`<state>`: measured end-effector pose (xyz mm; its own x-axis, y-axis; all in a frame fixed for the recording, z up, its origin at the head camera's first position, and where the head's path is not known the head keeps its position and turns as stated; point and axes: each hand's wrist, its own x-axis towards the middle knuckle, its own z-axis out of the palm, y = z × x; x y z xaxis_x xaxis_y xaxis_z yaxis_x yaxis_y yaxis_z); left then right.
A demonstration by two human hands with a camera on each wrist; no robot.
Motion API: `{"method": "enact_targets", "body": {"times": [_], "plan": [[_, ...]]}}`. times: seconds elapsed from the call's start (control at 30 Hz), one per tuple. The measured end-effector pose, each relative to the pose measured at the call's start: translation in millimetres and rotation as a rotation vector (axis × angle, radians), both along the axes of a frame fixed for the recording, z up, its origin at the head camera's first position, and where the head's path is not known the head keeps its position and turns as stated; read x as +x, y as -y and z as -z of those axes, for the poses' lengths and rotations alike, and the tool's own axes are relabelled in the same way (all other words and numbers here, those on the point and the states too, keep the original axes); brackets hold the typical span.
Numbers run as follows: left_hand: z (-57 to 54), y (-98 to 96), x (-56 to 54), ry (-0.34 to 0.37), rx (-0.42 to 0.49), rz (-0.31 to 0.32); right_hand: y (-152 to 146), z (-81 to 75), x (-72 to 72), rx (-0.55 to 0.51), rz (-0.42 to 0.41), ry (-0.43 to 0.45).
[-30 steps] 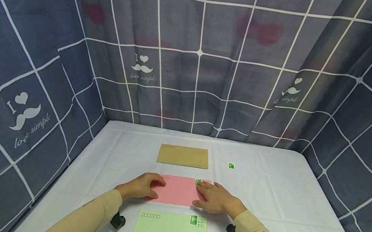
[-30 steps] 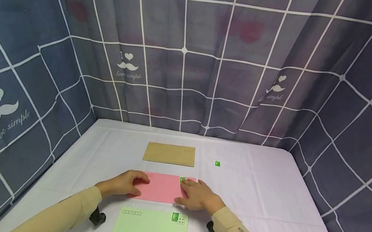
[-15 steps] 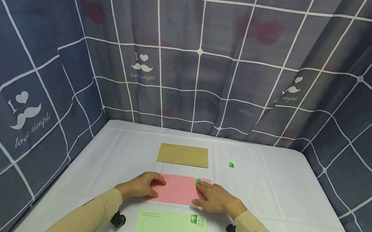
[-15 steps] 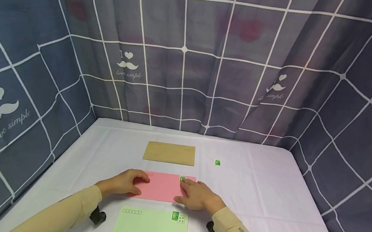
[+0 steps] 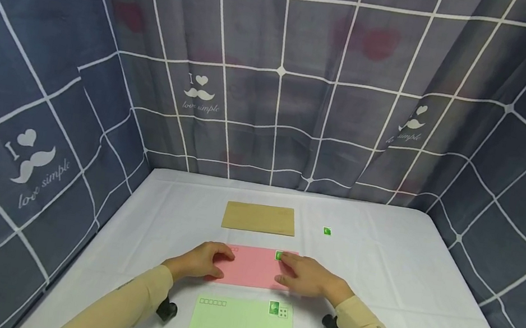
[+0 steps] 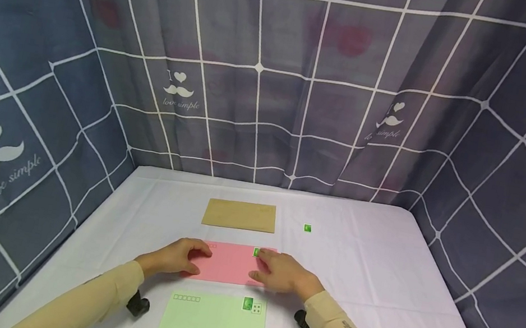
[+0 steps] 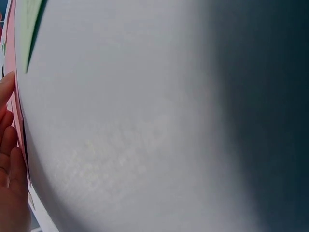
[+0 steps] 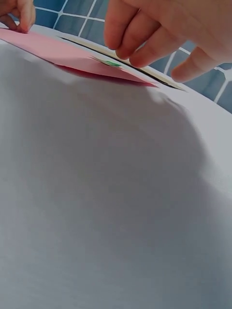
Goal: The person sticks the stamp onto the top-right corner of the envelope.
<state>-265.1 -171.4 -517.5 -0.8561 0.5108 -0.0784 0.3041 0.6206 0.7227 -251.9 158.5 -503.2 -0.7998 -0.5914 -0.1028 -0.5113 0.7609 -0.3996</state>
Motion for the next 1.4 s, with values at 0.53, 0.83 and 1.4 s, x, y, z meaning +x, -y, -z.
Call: {"method": "enact_targets", "body": {"times": [0.53,0.83,1.4], "plan": [[0.7,-1.1,-2.0,-0.015,-0.004,0.016,-10,1.9,-5.4,-0.151,0.037,0.06],[0.4,-2.7,-1.8,-0.036,-0.026,0.025,-13,4.3,-9.5,-0.221,0.058,0.014],[-4.7,-9.6,-4.4,-0.045,0.049,0.02,-18,2.6,-8.0,-0.274,0.172,-0.003]]}}
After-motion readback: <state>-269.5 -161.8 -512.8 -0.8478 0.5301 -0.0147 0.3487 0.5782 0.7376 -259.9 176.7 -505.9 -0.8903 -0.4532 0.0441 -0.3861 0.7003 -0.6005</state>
